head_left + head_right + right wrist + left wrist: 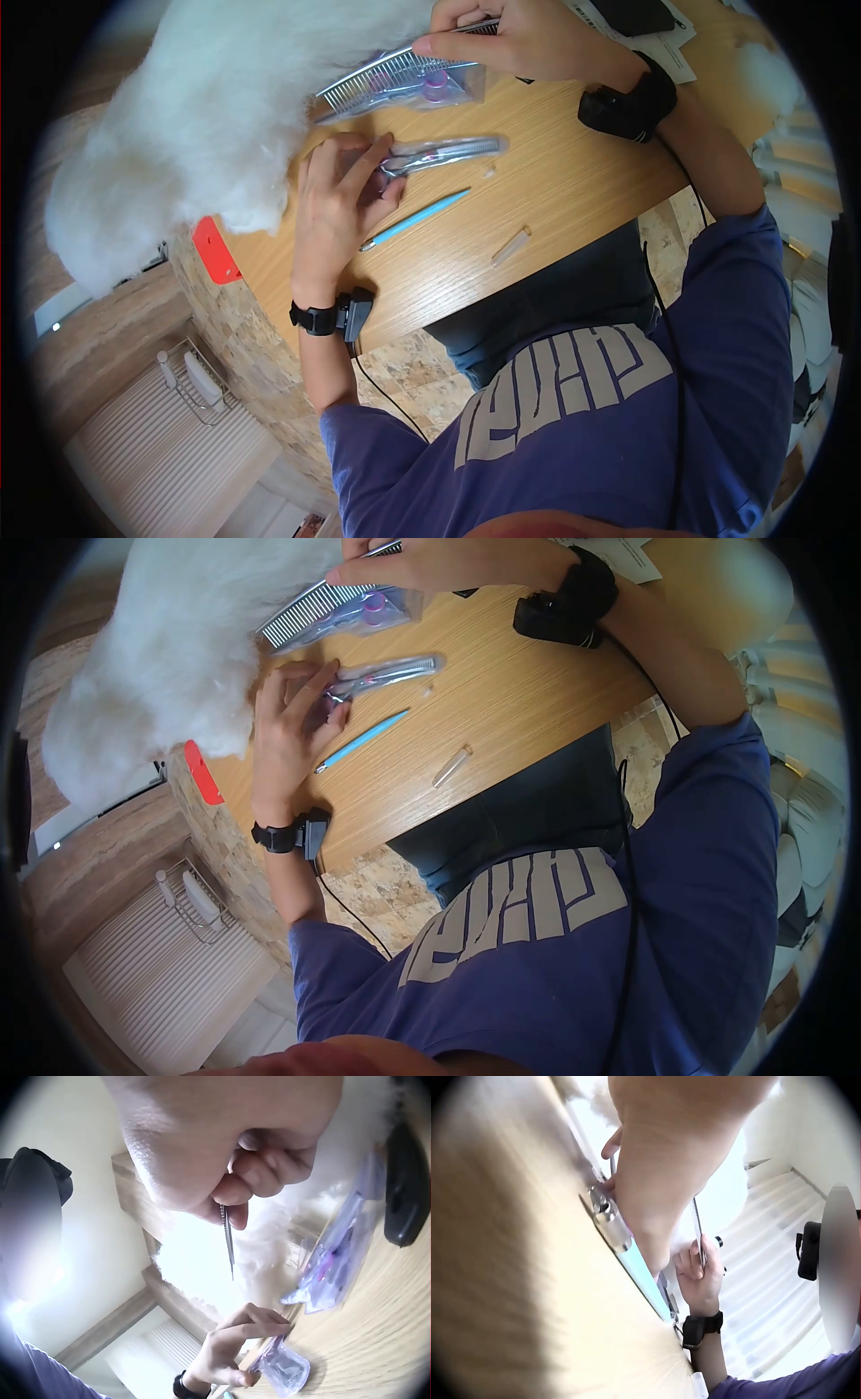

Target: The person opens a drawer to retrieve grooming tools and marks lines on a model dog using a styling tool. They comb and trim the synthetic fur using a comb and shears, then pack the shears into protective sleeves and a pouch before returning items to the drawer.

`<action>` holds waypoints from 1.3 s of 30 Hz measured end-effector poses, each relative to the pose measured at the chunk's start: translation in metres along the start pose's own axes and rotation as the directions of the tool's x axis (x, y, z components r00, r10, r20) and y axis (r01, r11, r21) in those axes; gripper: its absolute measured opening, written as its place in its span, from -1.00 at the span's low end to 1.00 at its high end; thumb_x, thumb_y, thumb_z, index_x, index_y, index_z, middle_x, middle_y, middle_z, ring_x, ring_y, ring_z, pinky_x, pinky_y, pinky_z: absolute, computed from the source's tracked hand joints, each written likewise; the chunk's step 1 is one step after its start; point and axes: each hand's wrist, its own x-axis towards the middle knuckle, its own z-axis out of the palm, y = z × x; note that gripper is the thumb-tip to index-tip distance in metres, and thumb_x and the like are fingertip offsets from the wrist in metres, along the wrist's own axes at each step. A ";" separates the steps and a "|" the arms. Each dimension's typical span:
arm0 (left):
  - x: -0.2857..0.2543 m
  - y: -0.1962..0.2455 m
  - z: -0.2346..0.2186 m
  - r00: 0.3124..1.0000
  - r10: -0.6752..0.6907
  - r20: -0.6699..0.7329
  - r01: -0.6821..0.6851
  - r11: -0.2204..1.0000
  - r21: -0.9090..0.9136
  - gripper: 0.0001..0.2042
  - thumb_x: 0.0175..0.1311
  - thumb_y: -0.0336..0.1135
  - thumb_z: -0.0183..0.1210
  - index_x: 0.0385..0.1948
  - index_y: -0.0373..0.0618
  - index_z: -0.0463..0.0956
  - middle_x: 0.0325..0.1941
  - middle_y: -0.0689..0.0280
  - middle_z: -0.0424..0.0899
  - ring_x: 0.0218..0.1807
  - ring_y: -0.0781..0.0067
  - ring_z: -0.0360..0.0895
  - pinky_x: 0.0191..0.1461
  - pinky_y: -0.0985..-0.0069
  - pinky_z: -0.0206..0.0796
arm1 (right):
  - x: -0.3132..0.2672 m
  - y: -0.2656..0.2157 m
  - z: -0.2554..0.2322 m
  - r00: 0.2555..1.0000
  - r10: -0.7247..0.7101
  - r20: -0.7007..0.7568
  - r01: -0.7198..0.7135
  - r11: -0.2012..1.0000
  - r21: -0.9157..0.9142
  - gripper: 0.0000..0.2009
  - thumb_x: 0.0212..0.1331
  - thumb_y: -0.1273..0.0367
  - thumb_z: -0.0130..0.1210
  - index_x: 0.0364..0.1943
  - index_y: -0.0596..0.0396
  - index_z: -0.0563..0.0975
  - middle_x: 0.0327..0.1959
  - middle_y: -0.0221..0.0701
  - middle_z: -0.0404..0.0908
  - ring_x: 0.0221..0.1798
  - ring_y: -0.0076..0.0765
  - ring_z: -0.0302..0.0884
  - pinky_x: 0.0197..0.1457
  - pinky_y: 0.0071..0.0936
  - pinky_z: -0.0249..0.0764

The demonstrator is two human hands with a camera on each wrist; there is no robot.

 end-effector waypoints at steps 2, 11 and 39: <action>-0.002 -0.006 0.005 0.999 0.035 -0.015 -0.035 0.999 -0.007 -0.54 0.03 -0.29 0.45 0.04 -0.11 0.67 0.01 0.22 0.61 0.03 0.15 0.57 0.14 0.26 0.40 | 0.003 -0.003 -0.001 0.996 0.079 0.037 -0.079 0.997 0.009 -0.80 0.30 0.39 0.27 -0.44 0.26 0.68 -0.62 -0.35 0.66 -0.56 -0.62 0.48 -0.44 -0.54 0.40; -0.007 -0.006 -0.007 0.999 0.032 0.017 -0.032 0.999 0.006 -0.75 0.04 -0.36 0.43 -0.22 -0.15 0.68 -0.16 0.24 0.63 -0.18 0.15 0.60 -0.09 0.26 0.45 | 0.003 -0.009 -0.006 0.978 0.159 0.138 -0.139 0.980 -0.145 -0.78 0.28 0.32 0.29 -0.42 0.21 0.69 -0.59 -0.29 0.67 -0.58 -0.49 0.50 -0.43 -0.48 0.40; -0.014 -0.023 -0.005 0.836 -0.387 -0.389 -0.118 0.565 -0.816 -0.67 0.59 -0.10 0.05 -0.02 -0.22 0.54 -0.01 -0.04 0.71 0.03 -0.04 0.68 0.24 -0.02 0.47 | -0.016 0.004 0.021 0.959 -0.129 0.253 0.241 0.841 -0.484 -0.84 0.13 0.42 0.31 -0.29 0.18 0.57 -0.17 -0.35 0.53 -0.07 -0.21 0.57 0.01 -0.27 0.53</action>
